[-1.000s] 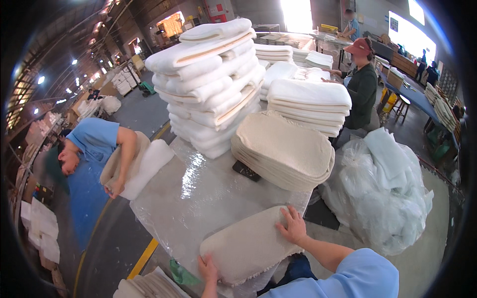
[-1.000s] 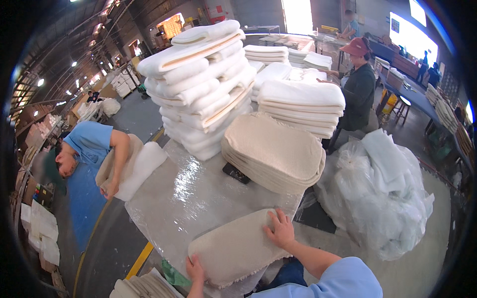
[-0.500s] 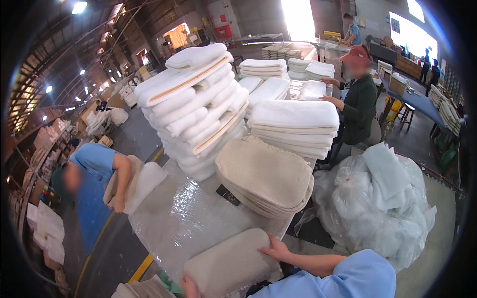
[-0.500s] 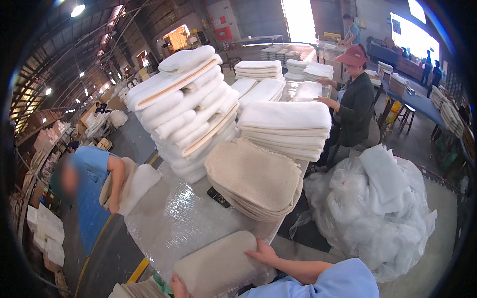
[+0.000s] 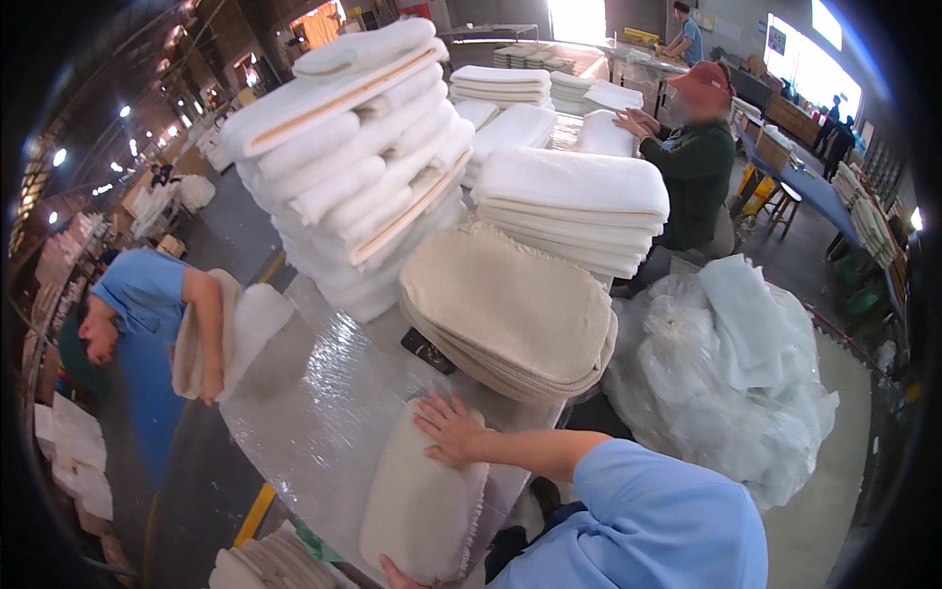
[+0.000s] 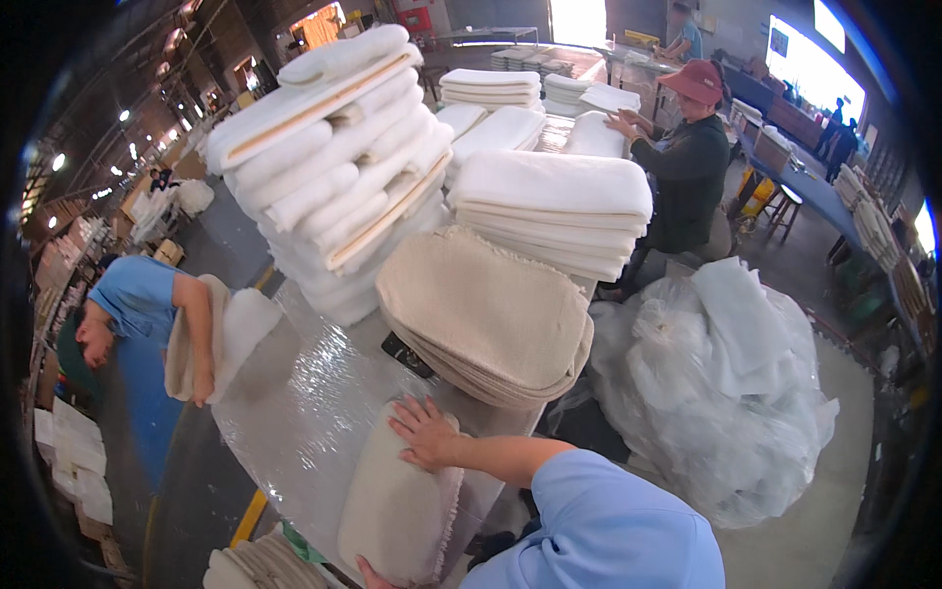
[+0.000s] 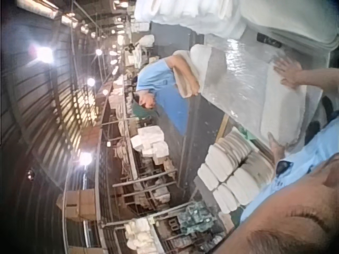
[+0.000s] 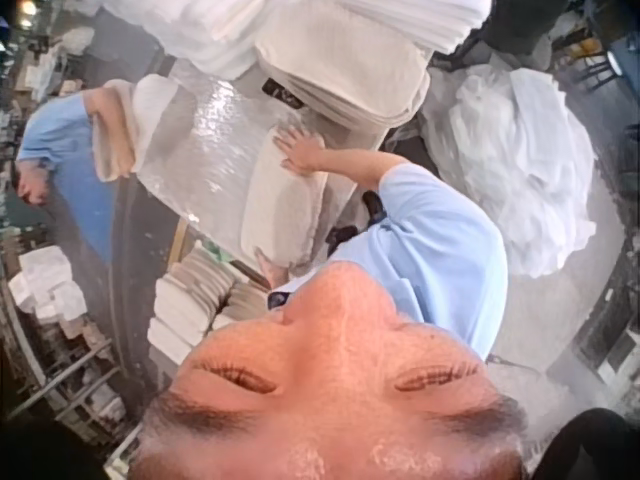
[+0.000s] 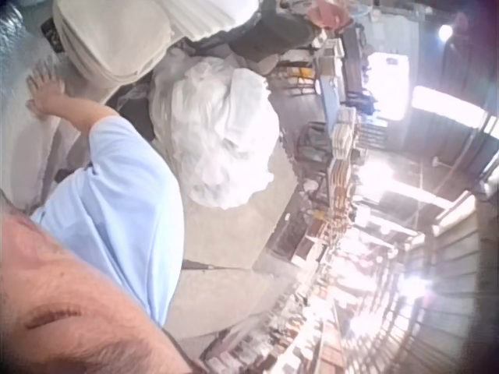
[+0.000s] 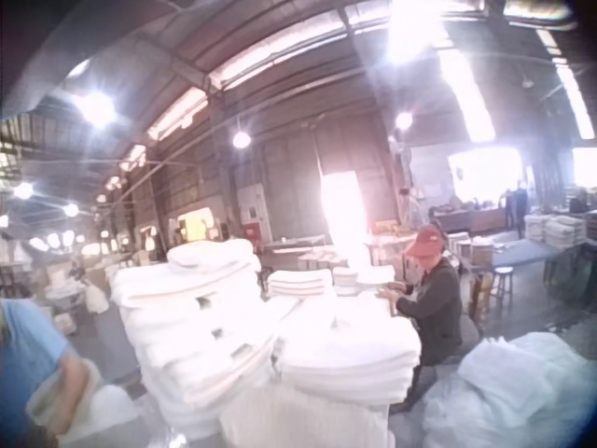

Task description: The person folds beige cushion covers and inserts white foam inserts, then stacks the finished cushions on a table. The person handles each cushion one at a time, aligning edges and smoothing the surface before stacking.

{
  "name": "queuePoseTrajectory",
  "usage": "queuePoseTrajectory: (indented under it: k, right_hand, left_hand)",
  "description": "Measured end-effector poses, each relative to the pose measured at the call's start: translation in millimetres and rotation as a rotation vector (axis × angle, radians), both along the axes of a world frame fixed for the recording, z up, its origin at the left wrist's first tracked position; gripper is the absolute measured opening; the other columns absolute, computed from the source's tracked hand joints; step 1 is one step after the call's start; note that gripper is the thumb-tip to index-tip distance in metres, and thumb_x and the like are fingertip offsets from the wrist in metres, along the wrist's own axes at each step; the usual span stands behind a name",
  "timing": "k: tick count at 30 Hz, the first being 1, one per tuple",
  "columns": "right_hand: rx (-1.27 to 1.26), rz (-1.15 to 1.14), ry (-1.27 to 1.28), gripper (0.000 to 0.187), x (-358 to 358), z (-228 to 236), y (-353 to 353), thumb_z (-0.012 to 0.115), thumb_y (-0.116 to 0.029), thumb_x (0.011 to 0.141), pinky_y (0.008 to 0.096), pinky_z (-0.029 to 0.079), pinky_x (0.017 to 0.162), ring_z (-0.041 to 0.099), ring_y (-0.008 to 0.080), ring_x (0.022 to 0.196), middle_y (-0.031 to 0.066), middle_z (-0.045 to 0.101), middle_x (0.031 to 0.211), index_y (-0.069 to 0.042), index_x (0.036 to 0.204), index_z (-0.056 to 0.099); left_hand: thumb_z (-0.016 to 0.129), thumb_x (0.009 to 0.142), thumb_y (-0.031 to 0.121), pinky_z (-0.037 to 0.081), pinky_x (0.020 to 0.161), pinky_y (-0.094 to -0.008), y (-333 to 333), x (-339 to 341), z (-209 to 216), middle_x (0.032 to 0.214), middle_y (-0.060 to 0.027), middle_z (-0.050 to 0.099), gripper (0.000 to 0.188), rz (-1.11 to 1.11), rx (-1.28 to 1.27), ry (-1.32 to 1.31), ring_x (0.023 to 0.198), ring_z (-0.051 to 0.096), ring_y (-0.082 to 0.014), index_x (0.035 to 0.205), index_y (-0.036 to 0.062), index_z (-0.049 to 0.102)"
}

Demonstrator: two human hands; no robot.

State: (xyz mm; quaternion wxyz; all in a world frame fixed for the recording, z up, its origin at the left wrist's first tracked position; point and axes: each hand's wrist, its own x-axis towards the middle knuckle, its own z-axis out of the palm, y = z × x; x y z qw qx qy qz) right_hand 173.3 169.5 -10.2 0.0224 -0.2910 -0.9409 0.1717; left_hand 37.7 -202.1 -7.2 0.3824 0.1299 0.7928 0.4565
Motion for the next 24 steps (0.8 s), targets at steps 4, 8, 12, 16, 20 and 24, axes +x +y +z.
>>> queuePoseTrajectory:
  k: [4, 8, 12, 16, 20, 24]
  right_hand:
    - [0.01, 0.255, -0.097, 0.089, -2, 13, -32, 0.05, -0.062, 0.106, 0.065, 0.004, 0.134, 0.007, 0.0403, 0.169, 0.0184, 0.02, 0.181, -0.007, 0.172, 0.028]
    - [-0.074, 0.469, 0.12, 0.094, -12, -18, -138, 0.055, -0.065, 0.103, 0.0669, 0.009, 0.133, 0.011, 0.04, 0.169, 0.0197, 0.023, 0.18, -0.003, 0.17, 0.033]
    - [-0.423, 0.734, 0.04, 0.084, -21, -11, -206, 0.054, -0.058, 0.105, 0.0664, 0.01, 0.133, 0.017, 0.0412, 0.167, 0.0203, 0.029, 0.177, -0.005, 0.168, 0.038]
    - [-0.056, 0.593, 0.287, 0.074, -55, -30, -160, 0.052, -0.056, 0.109, 0.0696, 0.006, 0.131, 0.017, 0.0368, 0.169, 0.0182, 0.03, 0.178, -0.012, 0.167, 0.043]
    - [0.125, -0.065, 0.011, 0.073, -70, 1, -24, 0.051, -0.055, 0.109, 0.0658, 0.009, 0.133, 0.012, 0.0393, 0.169, 0.0156, 0.03, 0.178, -0.013, 0.168, 0.042]
    - [0.045, 0.133, -0.039, 0.077, -95, 6, -77, 0.045, -0.061, 0.109, 0.0653, 0.008, 0.133, 0.011, 0.04, 0.169, 0.0147, 0.027, 0.18, -0.012, 0.169, 0.039]
  left_hand:
    - [0.05, 0.114, 0.053, 0.041, 0.12, -0.048, 15, -2, -11, 0.165, -0.0216, 0.044, 0.077, 0.287, 0.097, -0.196, 0.143, 0.046, -0.0362, 0.169, 0.0019, 0.032]
    - [0.048, 0.115, 0.053, 0.04, 0.122, -0.0515, 16, -25, -32, 0.163, -0.0223, 0.046, 0.076, 0.147, 0.027, -0.005, 0.143, 0.048, -0.0364, 0.167, -0.0013, 0.034]
    - [0.047, 0.113, 0.054, 0.037, 0.124, -0.0567, 18, -29, -38, 0.163, -0.0258, 0.045, 0.081, 0.324, 0.186, -0.349, 0.147, 0.045, -0.0415, 0.167, -0.004, 0.033]
    - [0.069, 0.094, 0.065, 0.031, 0.128, -0.0593, -6, -38, -49, 0.166, -0.0351, 0.038, 0.109, -0.371, -0.328, 0.617, 0.153, 0.038, -0.0511, 0.166, -0.0078, 0.031]
    - [0.084, 0.07, 0.071, 0.025, 0.132, -0.061, -23, -41, -62, 0.169, -0.0399, 0.03, 0.138, -0.446, -0.114, 0.647, 0.158, 0.027, -0.0561, 0.167, -0.0095, 0.027]
    - [0.08, 0.083, 0.058, 0.036, 0.128, -0.0566, -32, -29, -57, 0.155, -0.0339, 0.052, 0.105, -0.431, -0.184, 0.865, 0.149, 0.048, -0.0515, 0.155, -0.0079, 0.044]
